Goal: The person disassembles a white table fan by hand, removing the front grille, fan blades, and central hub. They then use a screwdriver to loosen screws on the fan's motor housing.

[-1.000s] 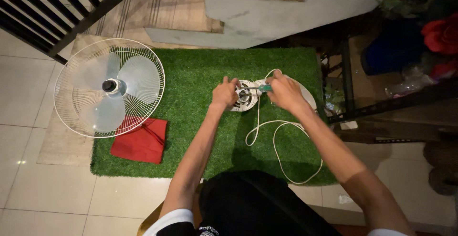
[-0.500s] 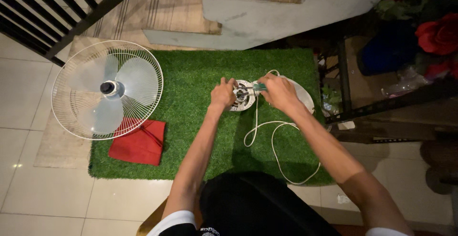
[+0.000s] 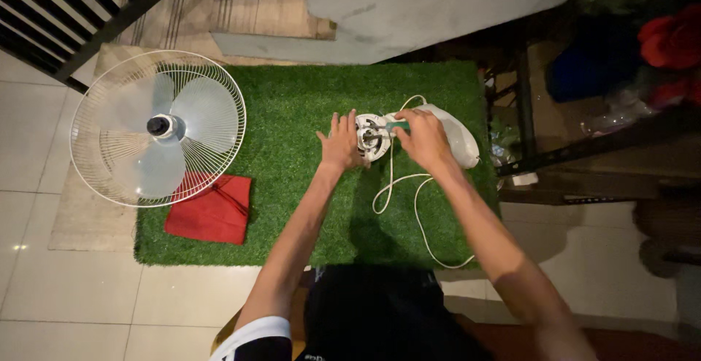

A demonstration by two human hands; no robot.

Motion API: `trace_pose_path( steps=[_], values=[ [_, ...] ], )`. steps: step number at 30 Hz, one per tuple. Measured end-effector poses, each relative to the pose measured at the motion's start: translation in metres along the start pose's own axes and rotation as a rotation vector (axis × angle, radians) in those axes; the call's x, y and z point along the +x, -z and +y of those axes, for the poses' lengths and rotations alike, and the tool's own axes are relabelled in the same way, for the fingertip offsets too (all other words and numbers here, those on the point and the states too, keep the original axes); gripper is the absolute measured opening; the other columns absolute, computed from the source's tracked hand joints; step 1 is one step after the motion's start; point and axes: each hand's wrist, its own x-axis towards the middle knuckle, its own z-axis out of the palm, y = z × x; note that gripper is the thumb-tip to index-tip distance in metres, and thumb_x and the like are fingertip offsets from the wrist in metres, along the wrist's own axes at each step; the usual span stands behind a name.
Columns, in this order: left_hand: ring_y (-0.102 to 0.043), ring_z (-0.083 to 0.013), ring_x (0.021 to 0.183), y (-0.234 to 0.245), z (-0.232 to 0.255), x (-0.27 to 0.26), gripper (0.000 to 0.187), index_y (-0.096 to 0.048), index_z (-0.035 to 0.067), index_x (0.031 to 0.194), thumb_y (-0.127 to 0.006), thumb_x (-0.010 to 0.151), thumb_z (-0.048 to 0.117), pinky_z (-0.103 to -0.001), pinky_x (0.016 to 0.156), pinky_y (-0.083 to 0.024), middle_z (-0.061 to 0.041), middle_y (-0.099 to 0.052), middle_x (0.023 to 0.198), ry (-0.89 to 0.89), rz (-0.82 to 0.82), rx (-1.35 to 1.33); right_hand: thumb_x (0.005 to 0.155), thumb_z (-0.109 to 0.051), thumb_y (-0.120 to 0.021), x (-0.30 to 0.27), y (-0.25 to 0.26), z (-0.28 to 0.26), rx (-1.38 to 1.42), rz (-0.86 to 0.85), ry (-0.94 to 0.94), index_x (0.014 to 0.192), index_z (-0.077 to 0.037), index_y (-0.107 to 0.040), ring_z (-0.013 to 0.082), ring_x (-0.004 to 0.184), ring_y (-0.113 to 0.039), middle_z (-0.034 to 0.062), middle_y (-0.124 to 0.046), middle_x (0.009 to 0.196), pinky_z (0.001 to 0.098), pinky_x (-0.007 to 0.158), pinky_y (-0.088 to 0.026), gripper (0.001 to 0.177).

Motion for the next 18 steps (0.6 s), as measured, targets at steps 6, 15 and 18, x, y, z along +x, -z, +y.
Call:
trace_pose_path(
  steps=[6, 15, 18],
  values=[
    [-0.018, -0.0368, 0.154, 0.003, -0.002, -0.008, 0.153, -0.01, 0.006, 0.158, -0.1, 0.044, 0.053, -0.079, 0.107, -0.029, -0.015, -0.031, 0.16, -0.079, 0.104, 0.146, 0.087, -0.015, -0.078, -0.016, -0.026, 0.005, 0.153, 0.098, -0.144, 0.112, -0.004, -0.074, 0.0341, 0.096, -0.073, 0.0203, -0.074, 0.109, 0.0424, 0.084, -0.057, 0.028],
    [-0.04, -0.0348, 0.143, -0.023, -0.014, -0.017, 0.13, -0.022, 0.007, 0.158, -0.096, 0.055, 0.035, -0.065, 0.115, -0.036, -0.014, -0.044, 0.147, -0.173, 0.171, -0.046, 0.09, -0.015, -0.078, -0.033, -0.025, 0.006, 0.312, 0.236, -0.226, 0.111, -0.003, -0.074, 0.023, 0.09, -0.076, 0.0127, -0.079, 0.103, 0.0344, 0.078, -0.057, 0.024],
    [-0.042, -0.0381, 0.138, -0.027, -0.014, -0.03, 0.132, -0.023, 0.005, 0.155, -0.097, 0.05, 0.038, -0.066, 0.111, -0.037, -0.017, -0.045, 0.143, -0.221, 0.23, -0.018, 0.088, -0.016, -0.079, -0.045, -0.014, -0.011, 0.439, 0.184, -0.401, 0.114, -0.003, -0.072, 0.0171, 0.074, -0.073, 0.0097, -0.079, 0.102, 0.0312, 0.068, -0.057, 0.03]
  ],
)
